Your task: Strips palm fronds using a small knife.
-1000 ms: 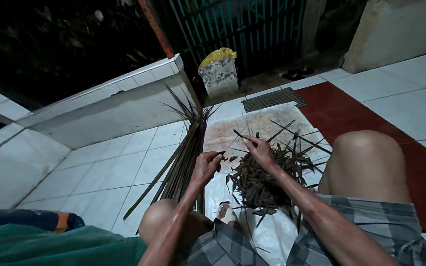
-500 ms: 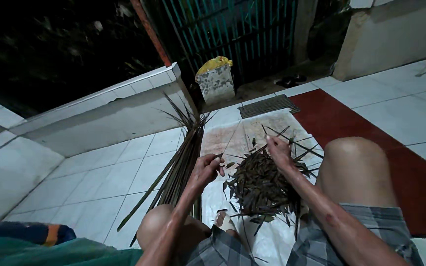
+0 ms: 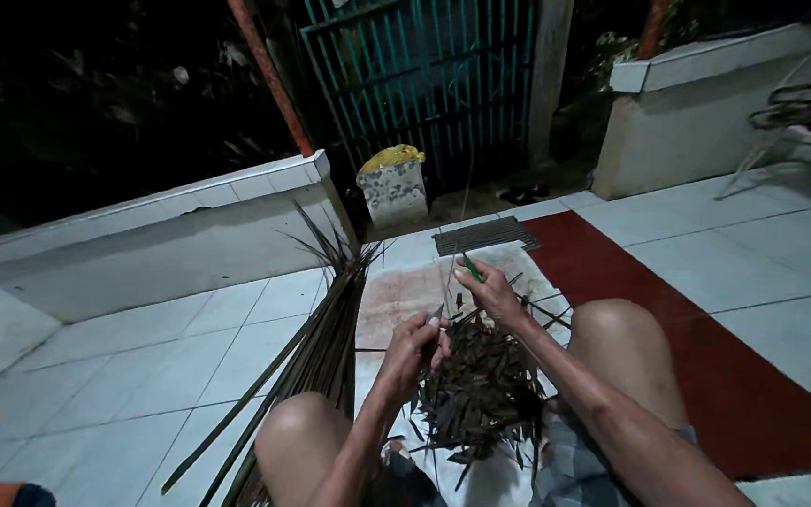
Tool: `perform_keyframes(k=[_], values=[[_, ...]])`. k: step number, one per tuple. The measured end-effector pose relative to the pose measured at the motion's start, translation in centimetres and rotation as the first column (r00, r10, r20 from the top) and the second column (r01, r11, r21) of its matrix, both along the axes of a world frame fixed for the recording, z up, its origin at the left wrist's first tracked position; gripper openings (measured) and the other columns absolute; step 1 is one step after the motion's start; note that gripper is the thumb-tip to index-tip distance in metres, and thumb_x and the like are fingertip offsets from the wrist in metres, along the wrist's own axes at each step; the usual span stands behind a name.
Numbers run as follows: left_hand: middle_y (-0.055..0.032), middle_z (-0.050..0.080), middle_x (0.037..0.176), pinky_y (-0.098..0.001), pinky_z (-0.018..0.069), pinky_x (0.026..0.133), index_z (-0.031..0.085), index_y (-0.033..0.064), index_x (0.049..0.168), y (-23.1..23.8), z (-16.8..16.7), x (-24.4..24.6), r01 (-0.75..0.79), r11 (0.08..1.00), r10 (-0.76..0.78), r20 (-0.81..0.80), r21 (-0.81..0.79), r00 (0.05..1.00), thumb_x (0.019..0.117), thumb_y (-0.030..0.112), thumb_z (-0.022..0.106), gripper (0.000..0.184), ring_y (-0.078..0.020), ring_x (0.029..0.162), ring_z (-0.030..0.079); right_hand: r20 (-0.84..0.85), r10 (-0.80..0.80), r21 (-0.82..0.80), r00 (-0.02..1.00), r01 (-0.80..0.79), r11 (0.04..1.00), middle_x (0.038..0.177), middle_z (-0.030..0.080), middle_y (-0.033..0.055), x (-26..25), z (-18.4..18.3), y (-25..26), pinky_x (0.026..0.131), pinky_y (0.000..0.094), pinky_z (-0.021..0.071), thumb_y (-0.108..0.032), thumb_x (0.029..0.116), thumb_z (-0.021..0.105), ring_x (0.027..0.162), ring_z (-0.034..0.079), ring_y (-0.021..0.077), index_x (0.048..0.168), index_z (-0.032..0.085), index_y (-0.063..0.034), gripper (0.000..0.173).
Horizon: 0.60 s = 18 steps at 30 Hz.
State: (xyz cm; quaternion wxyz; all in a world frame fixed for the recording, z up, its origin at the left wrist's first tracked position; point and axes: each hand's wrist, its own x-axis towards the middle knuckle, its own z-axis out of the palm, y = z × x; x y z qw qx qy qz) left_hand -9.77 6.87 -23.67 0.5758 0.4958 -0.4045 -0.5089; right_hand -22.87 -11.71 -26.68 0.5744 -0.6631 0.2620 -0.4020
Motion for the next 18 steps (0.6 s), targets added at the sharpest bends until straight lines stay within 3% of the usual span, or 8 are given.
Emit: perform_keyframes(k=[2,3,5,7,9,11,13,18], values=[[-0.0096,0.061,0.072,-0.026,0.0465,0.048,0.059,-0.0036,0.124,-0.3,0.0,-0.7,0.029,1.0,-0.029,-0.011,-0.004,1.0,0.1109,0.019,0.039,0.033,-0.0128,0.051,0.053,0.043,0.082,0.022,0.996,-0.083,0.996,0.074,0.057,0.0023,-0.4,0.7,-0.2,0.048,0.0257,0.0397,-0.03,0.0996,0.067,0.051,0.043,0.0085,0.137,0.064,-0.0144,0.041],[-0.0095,0.061,0.072,-0.0261,0.0466,0.048,0.059,-0.0033,0.124,-0.4,0.0,-1.0,0.039,0.999,-0.039,-0.008,-0.001,0.999,0.1111,0.02,0.039,0.033,-0.013,0.052,0.053,0.065,0.09,0.018,0.994,-0.091,0.996,0.071,0.056,0.0012,-0.6,0.8,-0.1,0.047,0.0247,0.0389,-0.029,0.1005,0.065,0.05,0.042,0.0076,0.129,0.069,-0.0125,0.033],[-0.0089,0.06,0.071,-0.026,0.0467,0.048,0.058,-0.0031,0.124,-0.7,-0.1,-1.2,0.052,0.999,-0.052,-0.008,-0.008,0.999,0.1112,0.02,0.038,0.034,-0.013,0.051,0.053,0.077,0.034,0.005,0.996,-0.035,0.999,0.068,0.056,-0.0008,-0.9,0.6,-0.1,0.047,0.0234,0.0393,-0.03,0.1023,0.063,0.049,0.042,0.0066,0.112,0.074,-0.0084,0.027],[-0.0081,0.059,0.07,-0.0258,0.0465,0.047,0.058,-0.0028,0.123,-0.9,-0.1,-1.0,0.051,0.998,-0.052,-0.031,-0.033,0.998,0.111,0.02,0.038,0.033,-0.0125,0.05,0.052,-0.022,-0.101,-0.018,0.995,0.101,0.995,0.071,0.057,-0.0002,-1.3,-0.7,-0.7,0.051,0.0268,0.042,-0.034,0.1031,0.061,0.053,0.046,0.0085,0.106,0.074,-0.008,0.029],[-0.0101,0.061,0.073,-0.0259,0.0476,0.047,0.057,-0.0033,0.124,-1.2,-0.2,-0.6,0.022,0.998,-0.024,-0.046,-0.052,0.999,0.1113,0.02,0.038,0.033,-0.0132,0.051,0.054,-0.224,-0.217,-0.028,0.95,0.217,0.976,0.08,0.063,0.0058,-2.2,-2.4,-1.8,0.063,0.0373,0.049,-0.033,0.1035,0.059,0.064,0.055,0.0158,0.109,0.072,-0.0054,0.031],[-0.0143,0.067,0.081,-0.0263,0.0492,0.049,0.057,-0.0035,0.126,-1.5,-0.6,-0.1,-0.018,0.998,0.017,-0.014,-0.052,1.0,0.1118,0.02,0.037,0.033,-0.0145,0.055,0.058,-0.412,-0.185,0.004,0.892,0.205,0.979,0.096,0.071,0.0115,-2.8,-3.8,-2.3,0.079,0.0467,0.0532,-0.027,0.1037,0.057,0.082,0.065,0.0232,0.119,0.069,-0.0033,0.031],[-0.0177,0.072,0.092,-0.0281,0.0526,0.055,0.059,-0.0043,0.127,-2.1,-1.2,0.2,-0.069,0.997,0.07,0.035,-0.04,0.997,0.1114,0.019,0.041,0.034,-0.016,0.062,0.063,-0.418,-0.115,0.023,0.901,0.137,0.99,0.105,0.073,0.0098,-2.9,-4.0,-1.6,0.084,0.045,0.0545,-0.022,0.1033,0.058,0.089,0.068,0.0219,0.13,0.065,-0.005,0.032],[-0.0183,0.074,0.097,-0.032,0.057,0.061,0.066,-0.0041,0.127,-2.9,-2.4,-0.1,-0.168,0.986,0.169,0.101,-0.018,0.981,0.1081,0.018,0.054,0.032,-0.0198,0.069,0.067,-0.155,-0.118,-0.089,0.981,0.105,0.991,0.093,0.074,-0.0017,-1.9,-0.9,0.7,0.059,0.0298,0.0477,-0.034,0.1049,0.057,0.064,0.058,0.0084,0.123,0.073,-0.0118,0.032]])
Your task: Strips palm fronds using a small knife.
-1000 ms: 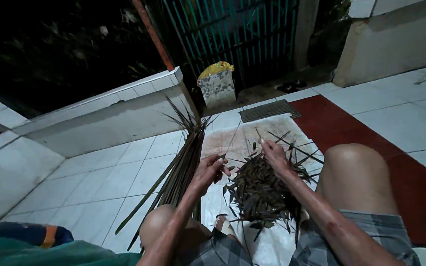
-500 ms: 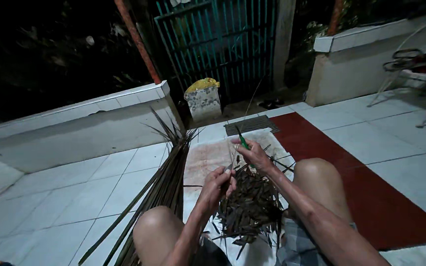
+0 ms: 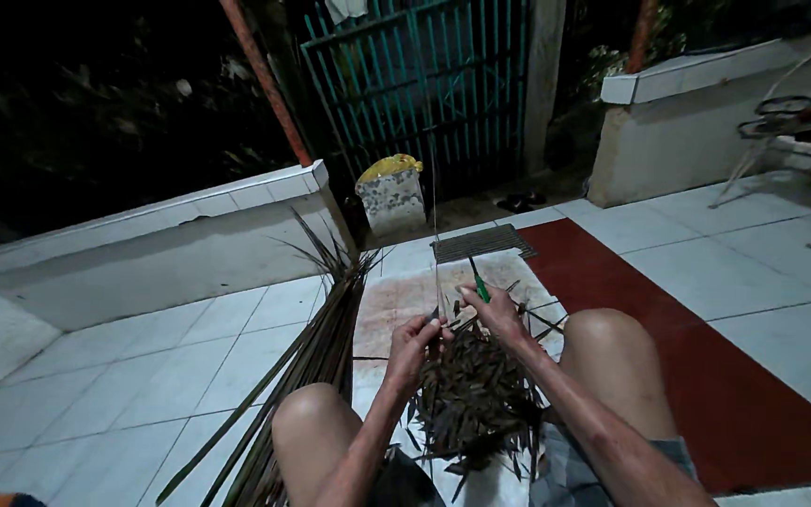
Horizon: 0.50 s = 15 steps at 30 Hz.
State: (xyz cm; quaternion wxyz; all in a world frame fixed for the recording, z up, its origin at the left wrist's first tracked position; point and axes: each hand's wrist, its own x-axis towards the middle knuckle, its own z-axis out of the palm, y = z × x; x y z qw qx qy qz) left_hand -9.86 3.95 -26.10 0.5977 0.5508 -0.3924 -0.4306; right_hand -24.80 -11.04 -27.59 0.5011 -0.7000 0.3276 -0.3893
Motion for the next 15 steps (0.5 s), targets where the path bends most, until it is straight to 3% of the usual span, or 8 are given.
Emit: perform_keyframes(k=[4,8,11,15], values=[[-0.0173,0.075,0.096,-0.0339,0.0595,0.065,0.067,-0.0048,0.126,-0.1,-0.9,-1.2,0.056,0.998,-0.055,0.104,-0.008,0.993,0.1072,0.016,0.055,0.03,-0.0216,0.074,0.07,0.087,0.013,-0.021,0.996,-0.011,1.0,0.097,0.075,-0.0019,0.1,0.7,0.4,0.061,0.0281,0.0493,-0.036,0.1041,0.06,0.068,0.06,0.0075,0.126,0.071,-0.0122,0.034],[-0.0122,0.077,0.088,-0.0329,0.061,0.066,0.072,-0.004,0.115,0.0,-2.3,-2.0,0.033,0.999,-0.027,0.298,-0.016,0.954,0.1047,0.013,0.058,0.024,-0.0187,0.069,0.072,0.148,-0.031,-0.046,0.989,0.039,0.998,0.093,0.076,-0.0018,0.7,0.1,0.9,0.078,0.032,0.0576,-0.03,0.0994,0.068,0.084,0.07,0.0092,0.117,0.075,-0.0118,0.026],[-0.0007,0.078,0.085,-0.0321,0.0632,0.07,0.075,0.0053,0.11,0.1,-2.9,-2.3,-0.035,0.999,0.033,0.568,-0.009,0.822,0.1031,0.019,0.057,0.023,-0.0108,0.071,0.073,0.152,-0.041,-0.057,0.988,0.05,0.997,0.091,0.076,-0.0012,1.0,-0.4,1.4,0.08,0.0328,0.0578,-0.027,0.0995,0.067,0.084,0.07,0.0103,0.115,0.075,-0.0125,0.022],[-0.0041,0.076,0.089,-0.0389,0.062,0.079,0.075,0.0067,0.112,-0.1,-3.5,-2.3,0.002,1.0,0.006,0.739,-0.01,0.673,0.1038,0.029,0.056,0.03,-0.0136,0.078,0.073,0.104,-0.02,-0.075,0.994,0.028,0.997,0.09,0.075,-0.0019,1.3,-0.8,1.9,0.073,0.0315,0.0559,-0.029,0.1015,0.064,0.079,0.068,0.0094,0.118,0.075,-0.0151,0.024]])
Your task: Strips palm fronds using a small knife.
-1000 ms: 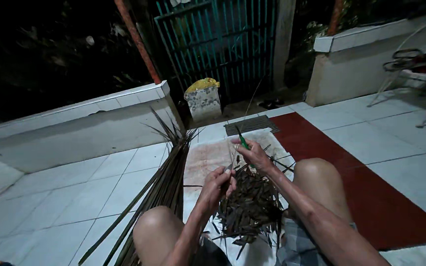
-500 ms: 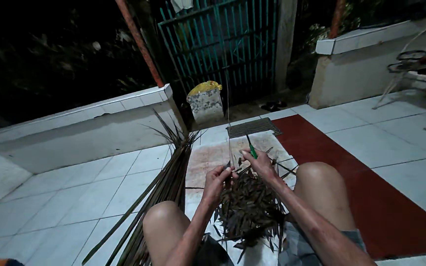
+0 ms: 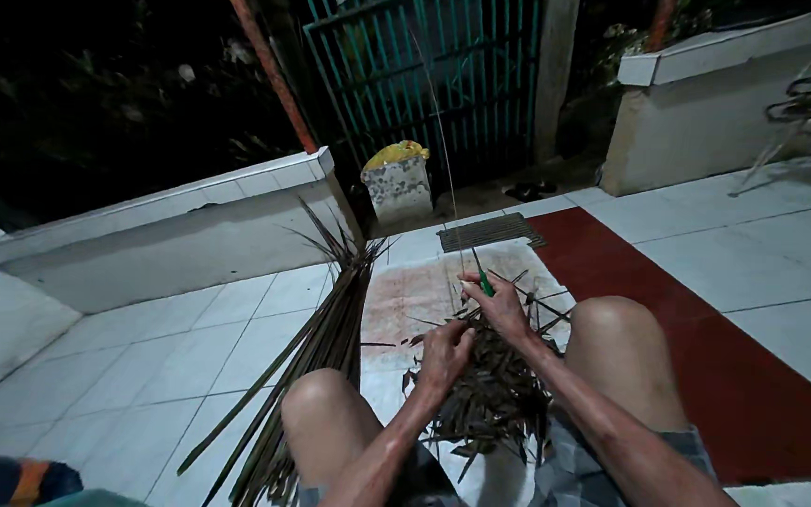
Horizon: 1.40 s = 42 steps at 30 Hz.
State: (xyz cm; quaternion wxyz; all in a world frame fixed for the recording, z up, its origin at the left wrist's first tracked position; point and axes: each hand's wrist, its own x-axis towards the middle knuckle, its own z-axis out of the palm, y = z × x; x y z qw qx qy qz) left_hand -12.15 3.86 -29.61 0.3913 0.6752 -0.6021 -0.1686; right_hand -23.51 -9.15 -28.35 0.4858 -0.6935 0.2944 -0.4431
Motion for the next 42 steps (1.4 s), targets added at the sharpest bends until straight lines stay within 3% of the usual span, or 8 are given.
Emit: perform_keyframes(k=[3,6,13,22,30,35,38,42], values=[[-0.0062,0.075,0.09,-0.043,0.0598,0.08,0.074,0.0092,0.12,0.5,1.5,0.5,0.018,1.0,-0.021,0.106,0.026,0.994,0.1054,0.04,0.054,0.04,-0.0174,0.079,0.071,-0.066,0.067,0.007,0.996,-0.067,0.998,0.092,0.074,-0.0019,-0.3,0.0,0.0,0.067,0.0305,0.0516,-0.03,0.1022,0.063,0.074,0.064,0.0091,0.12,0.075,-0.0169,0.025],[-0.0052,0.077,0.092,-0.0424,0.0615,0.08,0.075,0.0081,0.118,1.0,3.3,2.2,-0.122,0.986,0.14,0.158,-0.115,0.978,0.1059,0.033,0.054,0.034,-0.0166,0.081,0.073,-0.078,0.137,-0.01,0.987,-0.138,0.99,0.095,0.074,-0.0009,-0.6,-0.3,0.1,0.067,0.0279,0.0521,-0.029,0.1027,0.062,0.075,0.064,0.0074,0.119,0.074,-0.0146,0.025],[-0.0114,0.077,0.096,-0.0388,0.0661,0.074,0.07,-0.0026,0.113,0.9,2.8,4.1,-0.093,0.993,0.053,-0.412,-0.077,0.909,0.1047,0.016,0.059,0.023,-0.0216,0.081,0.076,-0.023,0.252,0.12,0.967,-0.248,0.961,0.09,0.07,-0.0007,0.1,-0.1,1.9,0.052,0.0247,0.045,-0.03,0.1036,0.06,0.058,0.053,0.0069,0.123,0.072,-0.0136,0.027],[-0.012,0.071,0.099,-0.0376,0.0635,0.072,0.066,-0.0007,0.116,1.5,1.2,0.7,-0.009,0.999,-0.015,-0.511,-0.044,0.859,0.1025,0.021,0.063,0.026,-0.0203,0.083,0.072,0.206,0.065,0.164,0.976,-0.1,0.981,0.083,0.069,0.0039,1.8,0.8,3.9,0.047,0.0253,0.0446,-0.024,0.1025,0.064,0.051,0.05,0.0095,0.122,0.07,-0.0075,0.026],[-0.0107,0.072,0.106,-0.0358,0.0642,0.066,0.068,0.0024,0.115,1.6,1.4,0.1,-0.059,0.998,0.039,-0.48,-0.027,0.876,0.0972,0.023,0.07,0.028,-0.0197,0.081,0.072,0.182,-0.038,0.146,0.983,0.011,0.989,0.083,0.07,0.0026,2.4,0.1,4.0,0.051,0.0259,0.0466,-0.022,0.102,0.064,0.054,0.053,0.0099,0.119,0.071,-0.0083,0.023],[-0.0108,0.07,0.092,-0.0329,0.0588,0.068,0.066,-0.0031,0.11,1.4,0.8,0.6,-0.035,0.996,-0.015,-0.522,-0.085,0.853,0.1005,0.014,0.063,0.02,-0.0177,0.077,0.068,0.117,-0.034,0.126,0.993,0.019,0.992,0.085,0.07,0.0019,2.2,0.0,3.9,0.051,0.0273,0.0464,-0.025,0.1014,0.065,0.055,0.053,0.0099,0.119,0.07,-0.0095,0.024],[-0.0159,0.071,0.083,-0.0354,0.0625,0.058,0.053,-0.0069,0.121,2.0,2.4,0.5,-0.053,0.999,0.031,-0.673,-0.011,0.739,0.1074,0.01,0.052,0.022,-0.0225,0.063,0.071,-0.077,0.007,-0.019,0.997,-0.009,1.0,0.097,0.073,0.0014,1.3,0.2,3.6,0.071,0.0351,0.0552,-0.035,0.1014,0.065,0.077,0.065,0.0119,0.12,0.072,-0.015,0.029],[-0.0105,0.067,0.075,-0.0288,0.0519,0.048,0.058,-0.0049,0.121,1.8,2.2,1.9,-0.135,0.989,0.079,-0.558,-0.061,0.826,0.1059,0.01,0.05,0.023,-0.0159,0.053,0.06,-0.24,0.126,-0.104,0.963,-0.154,0.983,0.094,0.071,0.0043,0.4,-0.5,3.1,0.076,0.0385,0.0566,-0.047,0.1071,0.048,0.08,0.067,0.0144,0.133,0.067,-0.0141,0.046]])
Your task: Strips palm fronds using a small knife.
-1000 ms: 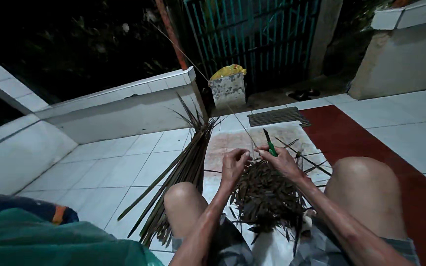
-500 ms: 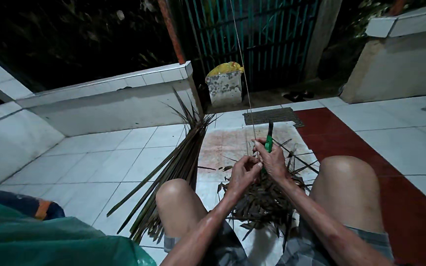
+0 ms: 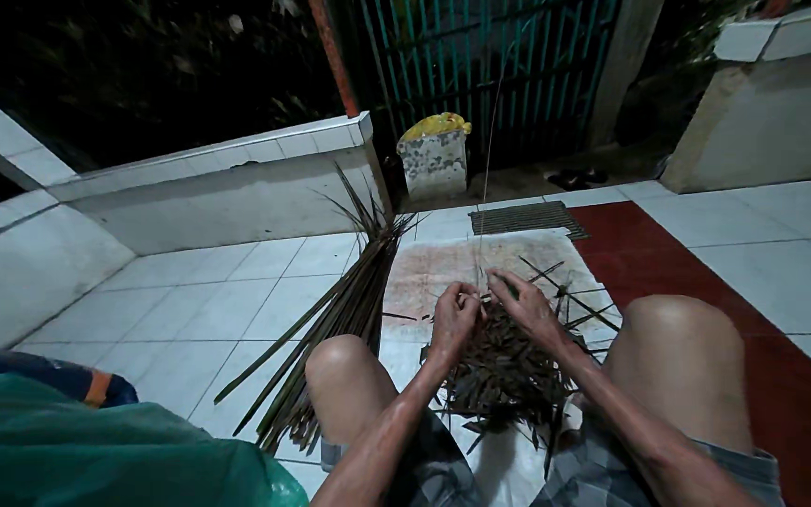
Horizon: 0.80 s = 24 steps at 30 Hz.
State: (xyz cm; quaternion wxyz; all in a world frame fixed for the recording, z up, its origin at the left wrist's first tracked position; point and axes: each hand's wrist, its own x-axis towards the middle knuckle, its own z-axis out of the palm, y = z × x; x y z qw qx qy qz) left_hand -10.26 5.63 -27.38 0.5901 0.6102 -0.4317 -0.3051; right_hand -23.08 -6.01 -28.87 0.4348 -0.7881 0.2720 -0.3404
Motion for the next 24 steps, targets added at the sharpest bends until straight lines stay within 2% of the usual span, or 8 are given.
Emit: perform_keyframes(k=[2,5,7,9,13,16,21,24], values=[[-0.0087,0.067,0.075,-0.0286,0.0508,0.048,0.062,-0.0037,0.119,-0.2,-0.2,0.5,-0.038,0.999,0.038,0.041,0.003,0.998,0.1057,0.012,0.051,0.023,-0.0146,0.053,0.059,-0.034,0.056,-0.027,0.998,-0.057,0.998,0.09,0.069,0.0028,-0.2,-0.4,0.0,0.072,0.0378,0.0536,-0.046,0.1098,0.041,0.074,0.062,0.0137,0.136,0.066,-0.0151,0.048],[-0.0085,0.067,0.074,-0.0281,0.0497,0.047,0.065,-0.0037,0.113,-0.4,-0.1,0.7,-0.073,0.997,0.073,0.057,0.002,0.996,0.1054,0.012,0.053,0.021,-0.014,0.051,0.058,-0.066,0.096,-0.064,0.993,-0.1,0.993,0.099,0.073,0.0046,-0.3,-0.9,0.1,0.079,0.0425,0.0575,-0.046,0.1068,0.048,0.082,0.069,0.0162,0.139,0.066,-0.025,0.042],[-0.009,0.068,0.075,-0.0276,0.0496,0.047,0.066,-0.0043,0.11,-0.4,-0.1,0.8,-0.081,0.997,0.081,0.052,-0.001,0.995,0.1056,0.012,0.055,0.02,-0.0135,0.051,0.058,-0.072,0.11,-0.065,0.991,-0.114,0.991,0.105,0.075,0.0036,-0.4,-1.1,0.3,0.084,0.0422,0.058,-0.047,0.1057,0.051,0.088,0.07,0.0149,0.138,0.066,-0.0271,0.041],[-0.0096,0.068,0.075,-0.0276,0.0493,0.046,0.067,-0.0042,0.108,-0.4,-0.1,0.7,-0.082,0.997,0.082,0.039,-0.004,0.996,0.1051,0.011,0.056,0.019,-0.0138,0.05,0.057,-0.079,0.114,-0.073,0.99,-0.12,0.99,0.104,0.075,0.003,-0.5,-1.3,0.2,0.083,0.0407,0.0576,-0.049,0.1053,0.051,0.087,0.07,0.0139,0.137,0.067,-0.0277,0.041],[-0.0086,0.069,0.075,-0.0271,0.0476,0.045,0.068,-0.003,0.106,-0.3,-0.2,0.7,-0.073,0.997,0.074,0.068,-0.009,0.995,0.1048,0.011,0.057,0.018,-0.0131,0.049,0.056,-0.08,0.081,-0.093,0.993,-0.089,0.992,0.105,0.075,0.0029,-0.6,-1.5,0.0,0.083,0.0437,0.0569,-0.05,0.1053,0.05,0.087,0.07,0.0153,0.137,0.067,-0.0312,0.041],[-0.0079,0.069,0.075,-0.0267,0.0472,0.045,0.07,-0.0018,0.112,-0.2,-0.3,0.7,-0.055,0.998,0.056,0.103,-0.011,0.993,0.1049,0.013,0.057,0.021,-0.0126,0.05,0.056,-0.069,0.018,-0.114,0.997,-0.025,0.993,0.106,0.075,0.0025,-0.6,-1.6,-0.4,0.084,0.0466,0.0561,-0.049,0.1058,0.049,0.09,0.07,0.0164,0.138,0.066,-0.0347,0.039],[-0.0047,0.071,0.077,-0.0264,0.0502,0.049,0.071,0.001,0.113,0.0,-0.7,1.1,-0.048,0.999,0.052,0.228,-0.022,0.972,0.1052,0.014,0.055,0.022,-0.0106,0.054,0.06,-0.035,0.083,-0.081,0.996,-0.086,0.993,0.104,0.074,0.0032,-1.0,-1.4,-0.7,0.082,0.0422,0.0556,-0.047,0.1059,0.051,0.086,0.068,0.0143,0.138,0.067,-0.0303,0.039],[-0.0035,0.072,0.077,-0.0272,0.0513,0.052,0.072,0.0024,0.113,0.2,-0.8,1.2,-0.051,0.998,0.055,0.278,-0.02,0.959,0.105,0.015,0.054,0.023,-0.0103,0.056,0.061,-0.055,0.068,-0.076,0.996,-0.072,0.995,0.108,0.075,0.0021,-0.9,-1.4,-0.3,0.086,0.0454,0.0558,-0.05,0.1054,0.05,0.091,0.069,0.0154,0.136,0.068,-0.0315,0.04]])
